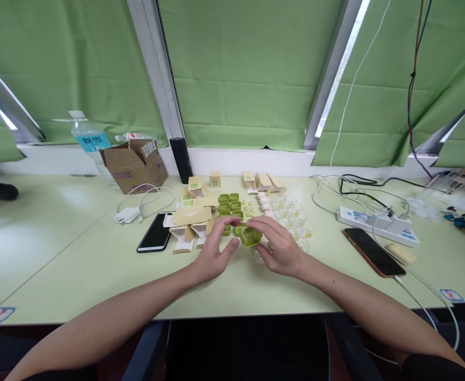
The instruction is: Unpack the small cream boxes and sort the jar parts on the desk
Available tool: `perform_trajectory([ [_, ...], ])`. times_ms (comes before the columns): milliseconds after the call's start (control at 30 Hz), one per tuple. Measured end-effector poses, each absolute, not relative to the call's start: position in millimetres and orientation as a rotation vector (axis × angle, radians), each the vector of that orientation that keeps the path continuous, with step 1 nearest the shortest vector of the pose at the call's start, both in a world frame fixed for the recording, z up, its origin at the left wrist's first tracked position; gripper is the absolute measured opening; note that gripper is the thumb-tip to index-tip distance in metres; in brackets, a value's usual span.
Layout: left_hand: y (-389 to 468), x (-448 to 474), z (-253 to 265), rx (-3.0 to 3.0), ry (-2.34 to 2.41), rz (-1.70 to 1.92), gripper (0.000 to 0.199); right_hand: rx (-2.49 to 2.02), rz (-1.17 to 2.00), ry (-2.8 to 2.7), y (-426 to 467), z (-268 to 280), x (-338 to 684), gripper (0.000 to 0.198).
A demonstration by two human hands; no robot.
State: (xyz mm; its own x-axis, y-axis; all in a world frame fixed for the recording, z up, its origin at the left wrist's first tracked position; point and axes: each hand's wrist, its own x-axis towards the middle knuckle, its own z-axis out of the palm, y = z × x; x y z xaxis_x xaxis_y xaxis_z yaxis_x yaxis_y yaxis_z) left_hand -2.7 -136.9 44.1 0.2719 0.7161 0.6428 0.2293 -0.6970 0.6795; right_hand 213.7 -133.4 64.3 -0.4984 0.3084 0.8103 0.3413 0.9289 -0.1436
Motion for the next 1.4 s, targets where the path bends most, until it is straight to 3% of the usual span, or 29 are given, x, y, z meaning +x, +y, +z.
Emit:
perform_trajectory([
  [267,-129.3,-1.0,46.0,1.690,0.730,1.114,0.047,-0.405,0.068,-2.095,-136.6,62.1,209.6,0.047],
  [733,-126.1,2.3,40.9,1.160,0.591,1.036,0.037,-0.391,0.157,-2.045,-138.0,57.7,210.3,0.049],
  [1400,-132.5,0.9,45.9,1.310,0.745,1.080,0.044,-0.307,0.075,-2.068,-139.9,57.4,206.7,0.054],
])
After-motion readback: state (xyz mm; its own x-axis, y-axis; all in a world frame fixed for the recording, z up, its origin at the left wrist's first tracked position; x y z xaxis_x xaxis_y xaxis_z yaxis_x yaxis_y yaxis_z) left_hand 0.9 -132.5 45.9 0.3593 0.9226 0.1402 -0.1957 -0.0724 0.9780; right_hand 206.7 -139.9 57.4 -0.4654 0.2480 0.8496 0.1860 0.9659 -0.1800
